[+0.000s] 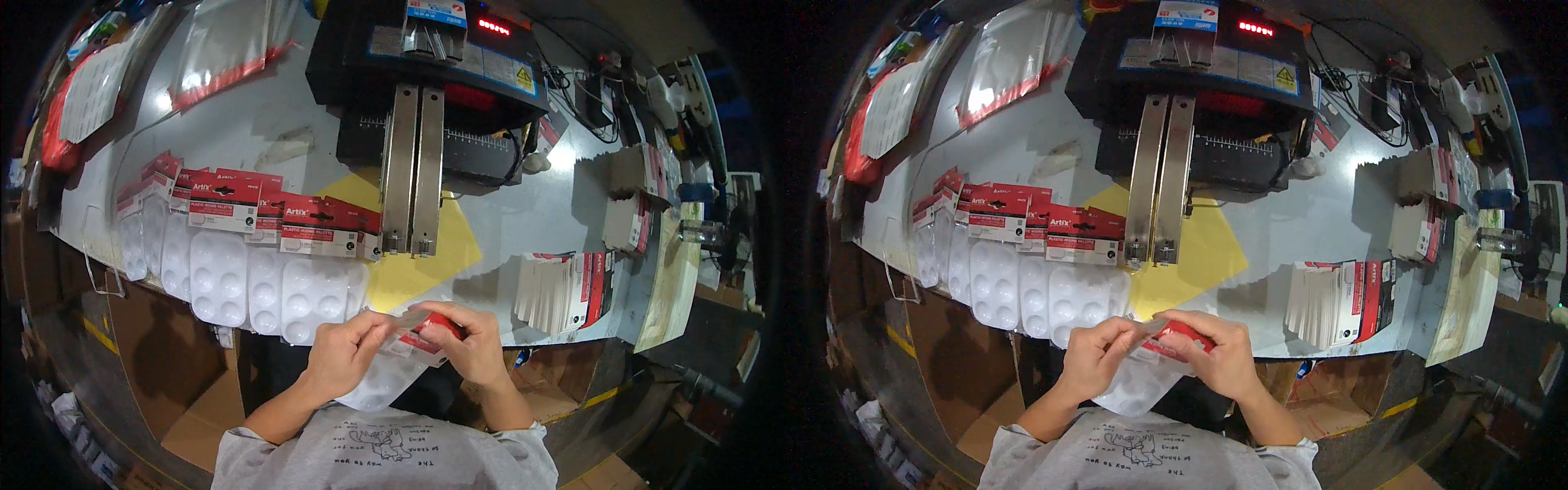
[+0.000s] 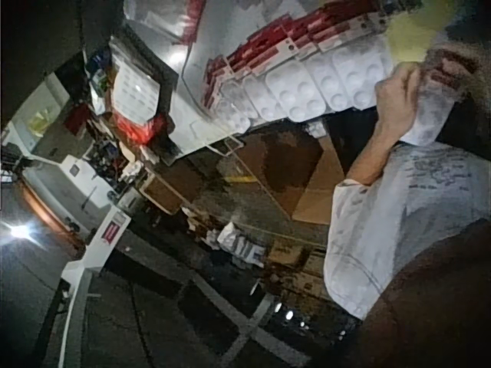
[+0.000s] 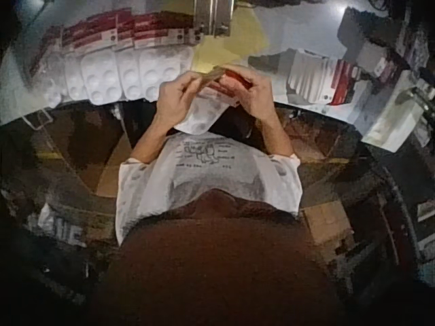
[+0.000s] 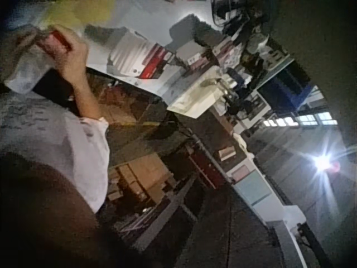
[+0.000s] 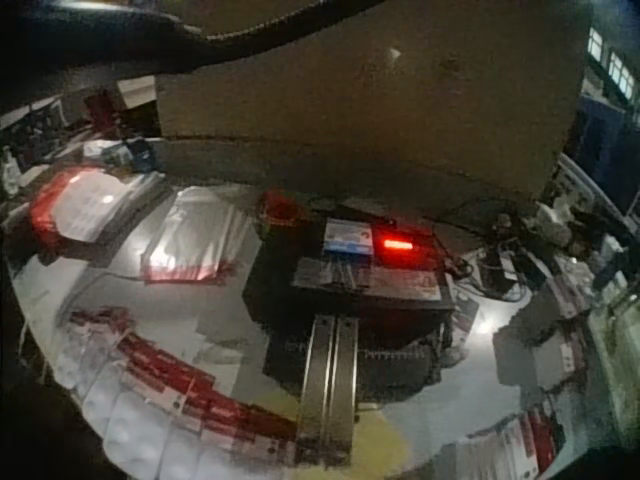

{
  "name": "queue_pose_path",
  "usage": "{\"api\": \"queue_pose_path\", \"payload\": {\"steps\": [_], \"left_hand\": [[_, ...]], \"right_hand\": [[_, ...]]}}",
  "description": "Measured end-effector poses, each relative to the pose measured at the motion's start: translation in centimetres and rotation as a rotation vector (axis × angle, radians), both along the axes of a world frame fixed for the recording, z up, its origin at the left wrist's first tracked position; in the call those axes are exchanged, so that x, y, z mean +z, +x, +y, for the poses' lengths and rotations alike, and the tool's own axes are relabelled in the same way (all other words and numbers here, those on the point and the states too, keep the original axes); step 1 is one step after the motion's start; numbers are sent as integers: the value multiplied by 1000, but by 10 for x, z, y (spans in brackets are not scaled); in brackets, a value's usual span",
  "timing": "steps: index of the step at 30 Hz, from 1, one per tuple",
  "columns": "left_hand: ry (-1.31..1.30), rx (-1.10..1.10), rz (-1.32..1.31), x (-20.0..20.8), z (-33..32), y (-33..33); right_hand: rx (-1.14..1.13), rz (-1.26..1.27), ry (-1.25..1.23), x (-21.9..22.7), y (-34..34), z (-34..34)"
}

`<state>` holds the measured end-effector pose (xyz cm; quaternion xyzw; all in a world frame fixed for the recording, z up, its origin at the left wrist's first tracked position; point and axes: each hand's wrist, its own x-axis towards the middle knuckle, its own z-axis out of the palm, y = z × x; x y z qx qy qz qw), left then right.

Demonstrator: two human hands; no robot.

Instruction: The person repeatedly places white plastic mixing palettes into clear plastic bags, inserts red Artix labels, and seals each unit using a heat-sealing machine. They stack the finished packages and place them into a cardboard box.

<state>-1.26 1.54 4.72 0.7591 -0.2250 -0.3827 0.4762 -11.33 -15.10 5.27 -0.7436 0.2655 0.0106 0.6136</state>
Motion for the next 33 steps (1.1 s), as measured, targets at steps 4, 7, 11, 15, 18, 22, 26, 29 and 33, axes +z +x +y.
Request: {"api": "queue_pose_path", "payload": {"steps": [4, 7, 11, 15, 18, 22, 26, 29, 33], "left_hand": [[-28, -31, -13, -3, 0, -4], [-113, -5, 33, -5, -1, -6], [-57, -33, 46, -4, -1, -5], [-10, -40, 40, 0, -1, -4], [-26, -29, 15, 0, -1, -5], [-52, 116, 26, -8, 1, -7], [-89, 381, 75, -21, 4, -7], [-117, 407, 96, -26, 5, -7], [-98, 427, 132, -27, 3, -6]], "right_hand": [[-117, -36, -190, -5, 2, 1], [-196, -93, -430, -6, 6, 0], [-4, -219, -699, -5, 12, -2], [56, -279, -763, -6, 14, -1], [88, -321, -792, -9, 15, -2], [-50, -285, -684, -14, 13, -12], [-80, 171, -2, -12, -2, -17], [-112, 236, 397, -13, -15, -11], [-140, 177, 486, -20, -20, -6]]}}
